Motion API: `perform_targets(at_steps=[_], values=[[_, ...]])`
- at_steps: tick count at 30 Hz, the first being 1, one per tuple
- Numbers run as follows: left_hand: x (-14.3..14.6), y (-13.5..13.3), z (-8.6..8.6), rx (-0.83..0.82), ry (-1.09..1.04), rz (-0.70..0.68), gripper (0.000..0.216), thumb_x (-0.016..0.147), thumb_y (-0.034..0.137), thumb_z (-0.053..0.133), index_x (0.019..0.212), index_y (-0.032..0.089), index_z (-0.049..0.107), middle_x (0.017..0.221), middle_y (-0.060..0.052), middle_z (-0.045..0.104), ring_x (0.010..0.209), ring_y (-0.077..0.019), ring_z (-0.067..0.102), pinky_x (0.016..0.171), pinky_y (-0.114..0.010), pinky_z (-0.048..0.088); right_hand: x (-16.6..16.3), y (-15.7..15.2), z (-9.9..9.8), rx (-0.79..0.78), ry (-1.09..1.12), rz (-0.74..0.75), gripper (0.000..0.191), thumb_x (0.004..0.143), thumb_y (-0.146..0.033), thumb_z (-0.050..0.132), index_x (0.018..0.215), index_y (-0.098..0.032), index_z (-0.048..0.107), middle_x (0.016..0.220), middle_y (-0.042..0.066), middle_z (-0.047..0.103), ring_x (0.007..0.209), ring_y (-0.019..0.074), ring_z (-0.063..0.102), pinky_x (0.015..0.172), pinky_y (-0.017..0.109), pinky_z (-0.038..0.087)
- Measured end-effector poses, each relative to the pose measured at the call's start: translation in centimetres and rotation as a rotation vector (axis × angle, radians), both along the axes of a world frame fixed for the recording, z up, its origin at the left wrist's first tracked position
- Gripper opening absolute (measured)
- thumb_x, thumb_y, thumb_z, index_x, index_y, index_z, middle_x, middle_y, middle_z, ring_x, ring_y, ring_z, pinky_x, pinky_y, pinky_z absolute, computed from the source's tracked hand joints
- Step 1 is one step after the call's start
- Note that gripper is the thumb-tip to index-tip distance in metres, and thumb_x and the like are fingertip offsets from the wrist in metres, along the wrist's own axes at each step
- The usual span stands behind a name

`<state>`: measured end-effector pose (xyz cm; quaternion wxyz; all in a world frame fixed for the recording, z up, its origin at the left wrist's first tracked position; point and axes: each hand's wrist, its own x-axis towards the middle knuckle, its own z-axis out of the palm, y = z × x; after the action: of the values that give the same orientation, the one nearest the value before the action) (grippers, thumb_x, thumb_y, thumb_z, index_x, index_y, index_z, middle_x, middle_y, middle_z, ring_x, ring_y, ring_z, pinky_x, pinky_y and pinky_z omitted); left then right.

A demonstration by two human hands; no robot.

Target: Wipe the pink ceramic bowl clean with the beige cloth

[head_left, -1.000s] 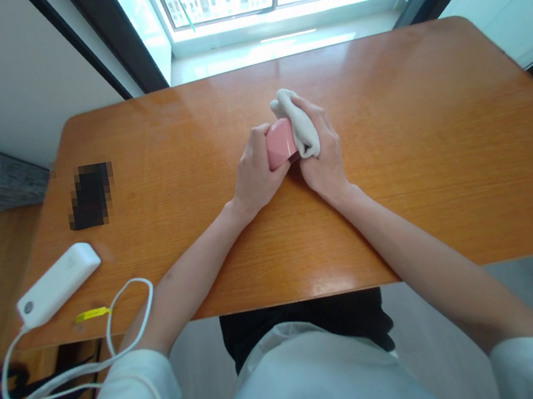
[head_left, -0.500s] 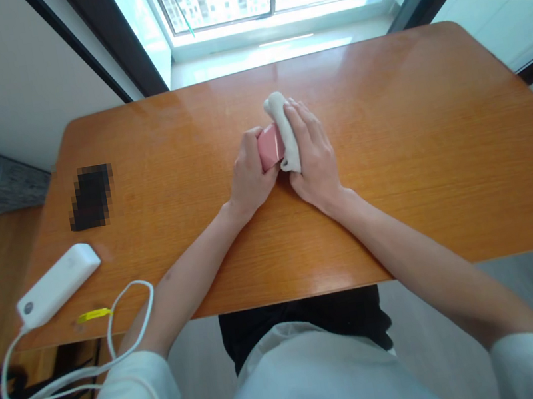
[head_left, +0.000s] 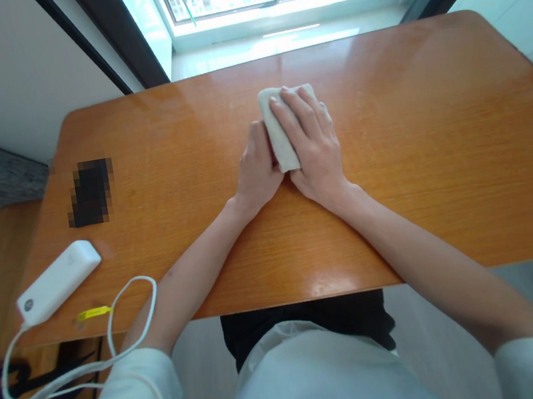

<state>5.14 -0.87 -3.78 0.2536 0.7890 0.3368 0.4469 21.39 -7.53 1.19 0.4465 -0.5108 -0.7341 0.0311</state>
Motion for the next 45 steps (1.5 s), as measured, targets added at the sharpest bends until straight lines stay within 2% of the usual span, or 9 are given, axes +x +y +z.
perform_targets(at_steps=[5, 10, 16, 18, 24, 33, 37, 42, 45], values=[[0.2, 0.5, 0.2, 0.047, 0.03, 0.031, 0.058, 0.117, 0.069, 0.059, 0.159, 0.034, 0.04, 0.158, -0.012, 0.064, 0.141, -0.0329, 0.067, 0.114, -0.056, 0.061, 2.0, 1.7, -1.1, -0.036, 0.097, -0.028, 0.076, 0.108, -0.027, 0.055, 0.182, -0.037, 0.041, 0.188, 0.005, 0.049, 0.174, 0.0331, 0.05, 0.141, 0.061, 0.048], [0.1, 0.5, -0.2, 0.074, -0.014, 0.048, 0.059, 0.113, 0.056, 0.074, 0.157, 0.035, 0.041, 0.152, -0.013, 0.064, 0.138, -0.0342, 0.071, 0.113, -0.055, 0.062, 3.8, 3.2, -2.9, -0.142, 0.162, 0.008, 0.067, 0.106, -0.031, 0.057, 0.172, -0.045, 0.054, 0.172, -0.004, 0.069, 0.161, 0.0302, 0.065, 0.135, 0.063, 0.056], [-0.6, 0.6, -0.1, 0.042, 0.001, 0.045, 0.06, 0.111, 0.056, 0.077, 0.153, 0.034, 0.04, 0.147, -0.012, 0.065, 0.134, -0.0327, 0.072, 0.116, -0.052, 0.062, 4.3, 4.1, -4.2, -0.145, 0.169, -0.037, 0.057, 0.095, -0.027, 0.059, 0.149, -0.034, 0.076, 0.147, 0.003, 0.086, 0.132, 0.036, 0.082, 0.117, 0.061, 0.068], [-0.6, 0.6, 0.0, 0.037, -0.004, 0.038, 0.061, 0.111, 0.059, 0.076, 0.153, 0.034, 0.039, 0.145, -0.012, 0.065, 0.132, -0.0322, 0.073, 0.115, -0.052, 0.061, 4.2, 3.8, -4.0, -0.14, 0.178, -0.034, 0.055, 0.095, -0.027, 0.06, 0.147, -0.035, 0.077, 0.15, 0.003, 0.085, 0.131, 0.0361, 0.082, 0.117, 0.061, 0.068], [-0.2, 0.6, -0.6, 0.003, -0.015, -0.02, 0.064, 0.112, 0.07, 0.069, 0.152, 0.033, 0.037, 0.145, -0.014, 0.064, 0.13, -0.0303, 0.072, 0.113, -0.052, 0.06, 3.8, 2.6, -2.4, -0.104, 0.259, 0.035, 0.06, 0.108, -0.045, 0.06, 0.167, -0.037, 0.059, 0.169, 0.001, 0.072, 0.148, 0.0305, 0.074, 0.131, 0.054, 0.059], [-0.5, 0.0, -0.5, 0.032, 0.208, 0.032, 0.069, 0.111, 0.065, 0.073, 0.161, 0.028, 0.044, 0.162, -0.021, 0.061, 0.158, -0.0404, 0.057, 0.131, -0.062, 0.046, 4.1, 1.7, -2.2, 0.043, 0.136, -0.084, 0.063, 0.116, -0.056, 0.05, 0.175, -0.034, 0.048, 0.177, 0.009, 0.061, 0.166, 0.0354, 0.058, 0.14, 0.064, 0.047], [-0.6, -0.1, 0.0, 0.046, 0.155, 0.017, 0.065, 0.109, 0.061, 0.076, 0.158, 0.029, 0.048, 0.158, -0.018, 0.065, 0.152, -0.0395, 0.063, 0.129, -0.061, 0.05, 3.3, 1.2, -1.7, 0.112, 0.059, -0.115, 0.061, 0.118, -0.061, 0.046, 0.173, -0.034, 0.053, 0.176, 0.01, 0.061, 0.167, 0.0366, 0.058, 0.14, 0.064, 0.048], [-0.6, -0.4, 0.9, 0.064, 0.004, -0.019, 0.075, 0.105, 0.063, 0.081, 0.161, 0.033, 0.042, 0.162, -0.013, 0.065, 0.15, -0.0352, 0.067, 0.125, -0.057, 0.056, 1.7, 0.6, -1.6, 0.201, -0.052, -0.123, 0.058, 0.121, -0.056, 0.044, 0.174, -0.034, 0.055, 0.178, 0.01, 0.06, 0.169, 0.0382, 0.056, 0.14, 0.064, 0.048], [-0.7, -1.1, 1.5, 0.08, -0.039, 0.009, 0.067, 0.105, 0.062, 0.08, 0.154, 0.032, 0.046, 0.151, -0.011, 0.071, 0.139, -0.0332, 0.074, 0.114, -0.053, 0.064, 0.9, 0.2, -1.2, 0.137, -0.066, -0.083, 0.055, 0.121, -0.052, 0.047, 0.173, -0.038, 0.057, 0.18, 0.007, 0.059, 0.174, 0.04, 0.049, 0.144, 0.068, 0.042]])
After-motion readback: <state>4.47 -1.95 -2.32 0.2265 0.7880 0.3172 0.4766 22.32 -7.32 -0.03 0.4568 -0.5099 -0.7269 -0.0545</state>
